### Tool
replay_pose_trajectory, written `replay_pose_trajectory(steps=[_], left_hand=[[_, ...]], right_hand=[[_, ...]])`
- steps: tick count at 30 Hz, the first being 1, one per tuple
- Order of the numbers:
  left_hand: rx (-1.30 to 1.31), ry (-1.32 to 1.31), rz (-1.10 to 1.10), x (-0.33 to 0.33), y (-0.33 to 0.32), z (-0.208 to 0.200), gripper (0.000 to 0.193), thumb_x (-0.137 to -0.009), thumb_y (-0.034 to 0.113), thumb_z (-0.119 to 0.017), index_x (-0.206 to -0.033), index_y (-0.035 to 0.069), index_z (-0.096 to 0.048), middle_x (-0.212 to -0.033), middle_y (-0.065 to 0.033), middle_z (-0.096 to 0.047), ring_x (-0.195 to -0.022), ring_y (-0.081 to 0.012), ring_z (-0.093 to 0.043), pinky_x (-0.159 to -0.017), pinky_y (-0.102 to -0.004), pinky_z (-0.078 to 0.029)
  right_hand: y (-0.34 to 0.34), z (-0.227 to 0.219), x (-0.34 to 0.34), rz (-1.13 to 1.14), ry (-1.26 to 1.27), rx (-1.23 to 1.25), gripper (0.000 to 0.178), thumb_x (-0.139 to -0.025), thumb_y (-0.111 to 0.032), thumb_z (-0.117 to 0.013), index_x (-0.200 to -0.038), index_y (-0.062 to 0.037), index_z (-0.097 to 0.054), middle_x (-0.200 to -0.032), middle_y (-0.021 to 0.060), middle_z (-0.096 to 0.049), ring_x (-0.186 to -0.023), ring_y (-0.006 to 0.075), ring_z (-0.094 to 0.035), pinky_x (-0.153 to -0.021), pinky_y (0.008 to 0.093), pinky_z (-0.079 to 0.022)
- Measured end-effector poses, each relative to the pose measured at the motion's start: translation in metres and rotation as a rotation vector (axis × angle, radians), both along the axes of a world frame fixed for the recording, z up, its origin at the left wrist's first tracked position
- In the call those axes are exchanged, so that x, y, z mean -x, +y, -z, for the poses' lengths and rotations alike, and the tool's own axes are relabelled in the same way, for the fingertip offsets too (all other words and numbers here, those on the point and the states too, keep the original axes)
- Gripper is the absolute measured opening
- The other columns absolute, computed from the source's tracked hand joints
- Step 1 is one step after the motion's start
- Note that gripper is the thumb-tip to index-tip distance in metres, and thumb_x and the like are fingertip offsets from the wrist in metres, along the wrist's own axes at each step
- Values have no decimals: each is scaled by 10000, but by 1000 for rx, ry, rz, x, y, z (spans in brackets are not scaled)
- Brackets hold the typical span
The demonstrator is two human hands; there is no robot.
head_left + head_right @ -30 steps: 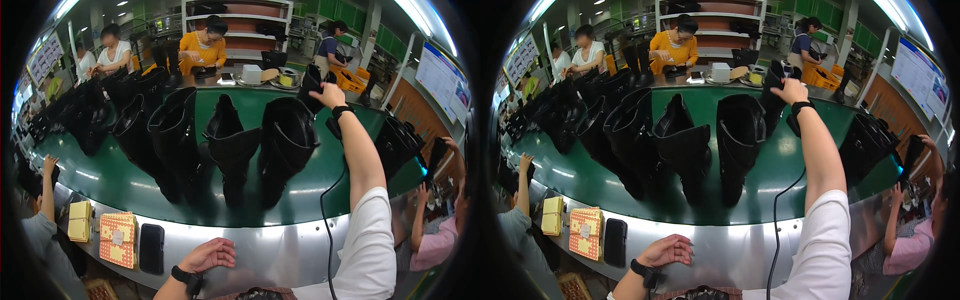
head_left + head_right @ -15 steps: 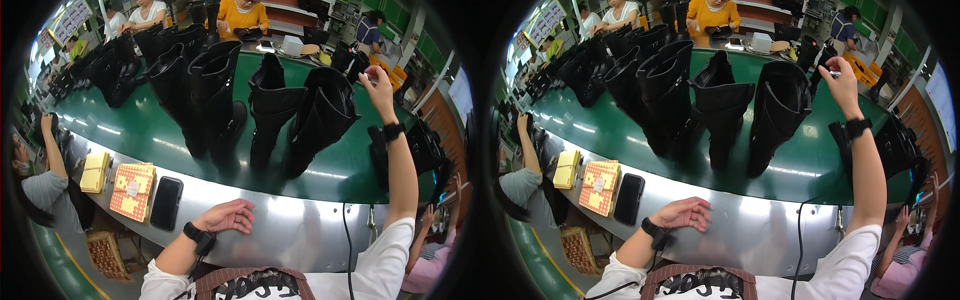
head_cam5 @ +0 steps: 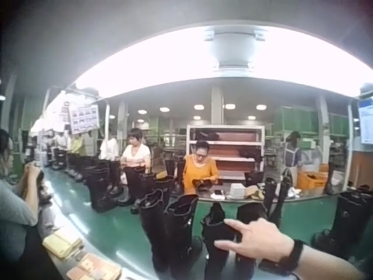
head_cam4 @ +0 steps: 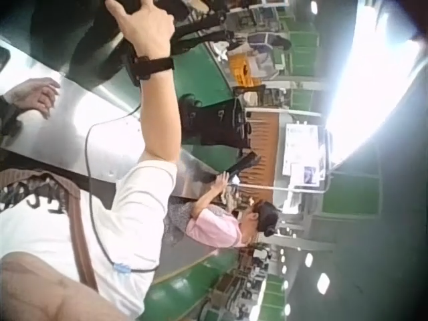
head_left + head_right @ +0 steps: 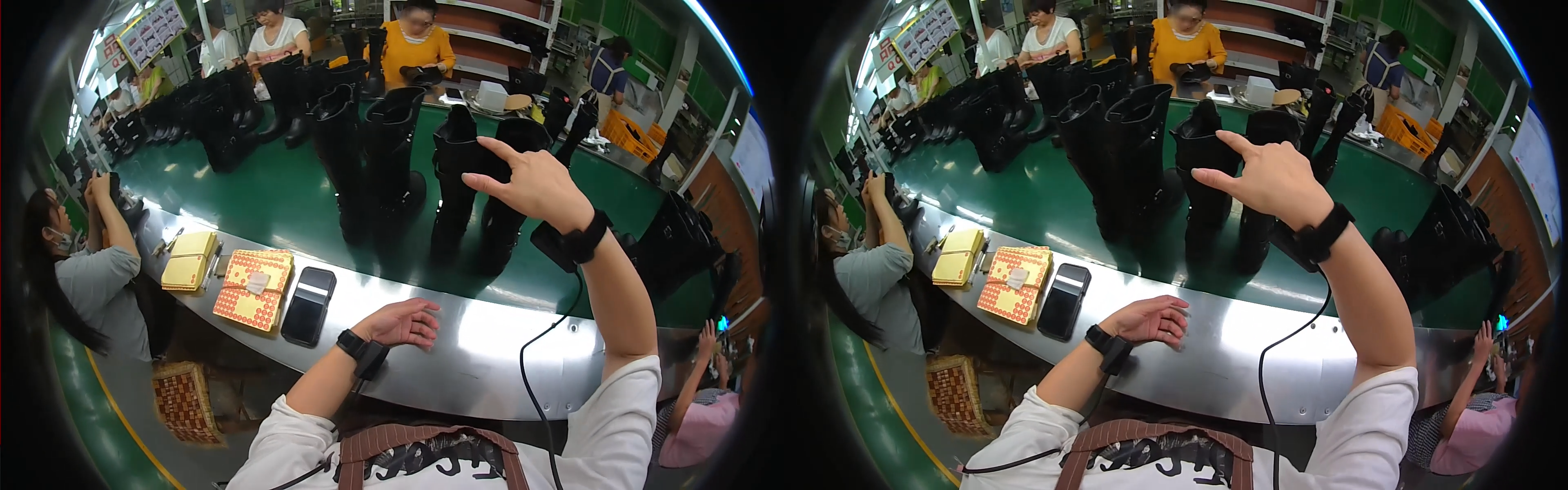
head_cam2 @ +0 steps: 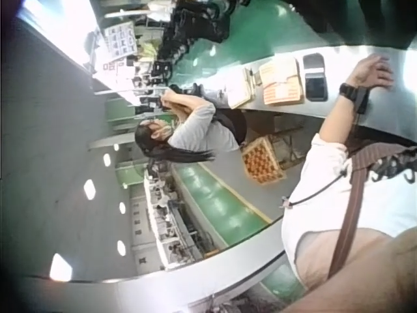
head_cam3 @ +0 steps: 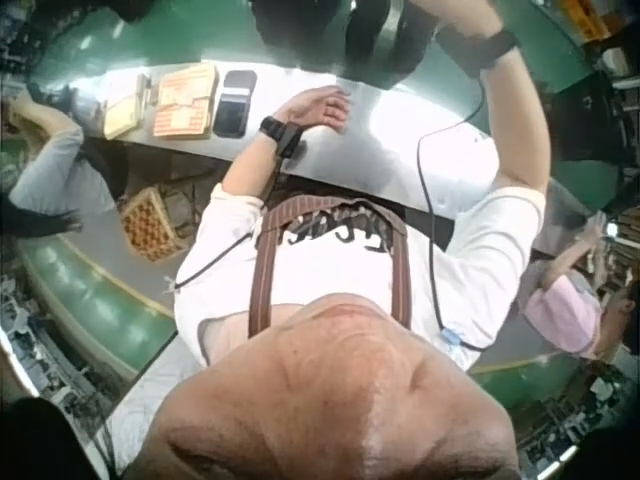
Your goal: Inspecting, pairing, and trimming threads from black boots on a production line.
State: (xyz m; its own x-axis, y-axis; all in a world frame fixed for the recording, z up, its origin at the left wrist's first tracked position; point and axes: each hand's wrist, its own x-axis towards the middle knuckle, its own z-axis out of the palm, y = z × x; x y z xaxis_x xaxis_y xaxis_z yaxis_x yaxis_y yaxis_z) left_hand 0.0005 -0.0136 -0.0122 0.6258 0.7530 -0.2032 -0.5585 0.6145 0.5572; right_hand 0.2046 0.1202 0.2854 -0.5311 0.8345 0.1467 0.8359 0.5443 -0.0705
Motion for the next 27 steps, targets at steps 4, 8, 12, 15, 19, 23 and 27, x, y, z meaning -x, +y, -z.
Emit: replay_pose_trajectory(steps=[4, 8, 12, 15, 19, 23, 27], left_hand=[[-4, -2, -24, -1, 0, 3, 367, -1035, 306, -490, -1284, 37, -501, -1069, -167, -638, -954, -288, -681, -887, -463, -571], [7, 11, -26, 1, 1, 8, 351, -1041, 296, -477, -1286, 46, -496, -1051, -151, -644, -947, -275, -682, -887, -451, -571], [-58, 117, -32, -4, -3, -1, 407, -1023, 302, -522, -1339, 54, -455, -1122, -153, -620, -982, -256, -667, -882, -411, -568], [-316, 604, -251, -20, -13, -30, 618, -930, 364, -670, -1397, 59, -405, -1264, -167, -536, -1102, -262, -610, -919, -403, -542], [-935, 1130, -790, -50, -28, -88, 1112, -680, 432, -881, -1512, 58, -246, -1456, -232, -345, -1327, -379, -407, -1074, -453, -397], [-1183, 1099, -802, -84, -49, -122, 1232, -632, 355, -901, -1543, 24, -139, -1516, -280, -266, -1400, -449, -302, -1151, -481, -292], [-1151, 1064, -830, -91, -61, -116, 1025, -733, 69, -775, -1532, -5, -137, -1525, -276, -266, -1409, -440, -304, -1154, -445, -297]], right_hand=[[22, 8, 36, -16, 76, -64, 833, -761, -778, -595, -1229, -89, -619, -874, 177, -717, -904, 364, -697, -807, 437, -545], [38, 30, 35, 21, 74, -205, 642, -842, -635, -624, -1033, -24, -681, -898, 202, -713, -891, 389, -689, -798, 453, -548], [37, 30, 11, -144, 241, -288, 500, -868, -483, -682, -907, 16, -680, -851, 232, -690, -869, 406, -672, -767, 453, -539], [6, 5, -7, -122, 240, -267, 437, -873, -367, -712, -808, 58, -637, -731, 265, -619, -759, 447, -611, -663, 450, -497], [-85, -23, -34, -310, 417, -251, 401, -833, -315, -762, -755, 40, -593, -645, 218, -552, -575, 385, -536, -540, 385, -425], [-168, -18, -52, -399, 317, -127, 454, -698, -334, -860, -980, -48, -649, -739, 144, -638, -690, 333, -638, -631, 391, -495], [-178, -11, -88, -295, 357, -61, 641, -680, -86, -834, -1269, -58, -585, -991, 180, -682, -929, 354, -669, -809, 377, -525]])
